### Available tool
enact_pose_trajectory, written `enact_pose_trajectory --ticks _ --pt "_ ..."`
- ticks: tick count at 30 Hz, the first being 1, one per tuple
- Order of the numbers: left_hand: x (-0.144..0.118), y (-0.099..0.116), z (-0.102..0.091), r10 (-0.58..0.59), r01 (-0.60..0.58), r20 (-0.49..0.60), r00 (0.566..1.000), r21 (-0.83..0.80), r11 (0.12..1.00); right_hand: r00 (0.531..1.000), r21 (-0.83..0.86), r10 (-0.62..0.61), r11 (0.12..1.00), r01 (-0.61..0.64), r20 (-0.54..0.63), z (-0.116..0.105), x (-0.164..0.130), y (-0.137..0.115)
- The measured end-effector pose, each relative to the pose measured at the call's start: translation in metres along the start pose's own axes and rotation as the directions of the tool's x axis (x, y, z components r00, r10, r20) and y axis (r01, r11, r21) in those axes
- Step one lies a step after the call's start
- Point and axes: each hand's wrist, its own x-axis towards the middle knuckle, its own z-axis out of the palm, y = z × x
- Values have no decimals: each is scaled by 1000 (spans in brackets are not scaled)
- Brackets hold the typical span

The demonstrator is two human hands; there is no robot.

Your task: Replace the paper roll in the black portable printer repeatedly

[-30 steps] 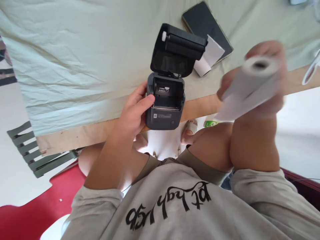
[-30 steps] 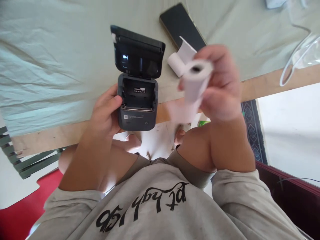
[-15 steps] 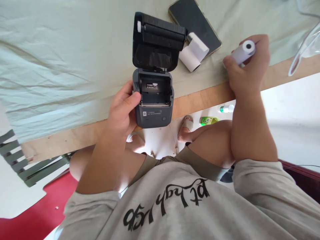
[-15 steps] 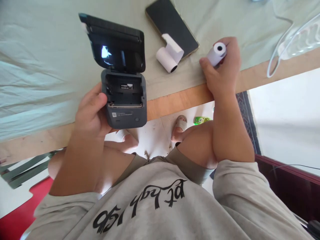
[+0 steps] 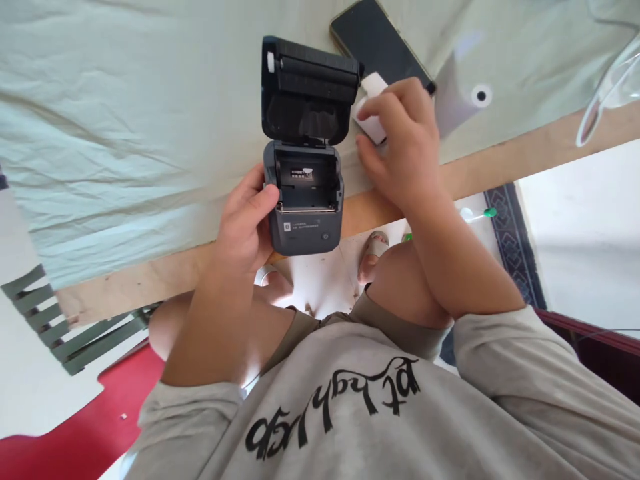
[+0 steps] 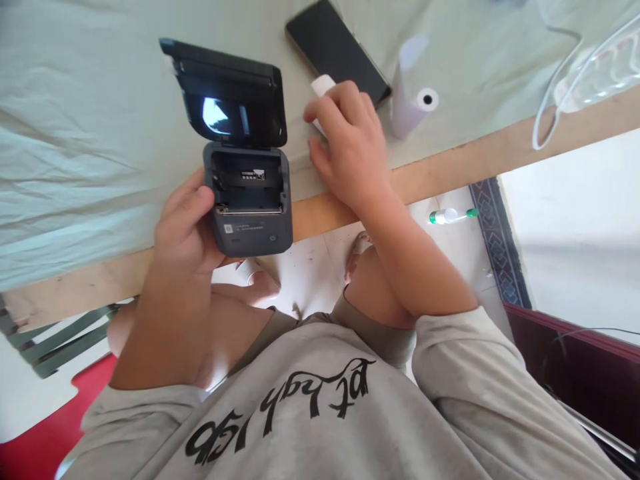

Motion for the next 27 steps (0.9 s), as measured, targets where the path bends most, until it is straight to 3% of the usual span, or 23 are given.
enact_pose_trajectory --ticks 3,6,8,12,18,22,24,27 --pt "-1 -2 -1 16 -16 -16 1000 -12 1000 987 -75 143 988 -137 75 18 10 2" --pt "-3 -1 1 -15 15 -43 999 -4 1000 973 -52 217 976 -214 78 14 10 7" --pt "-5 1 3 -35 36 -57 998 5 999 977 30 190 981 -193 95 5 6 6" --pt "-6 4 5 -54 54 -62 997 -4 999 990 212 20 976 -50 138 -7 -6 0" --pt "-6 5 5 -71 71 -66 995 4 997 951 100 -82 993 54 298 -2 -14 4" --pt "-6 7 6 -82 85 -91 992 23 996 991 265 -37 964 0 132 -3 -12 10" --pt "-7 8 7 -96 97 -91 991 15 995 989 478 118 866 -146 87 -1 -12 16" --pt "-6 8 8 -85 84 -71 994 -16 996 912 763 288 506 -403 291 6 -12 29"
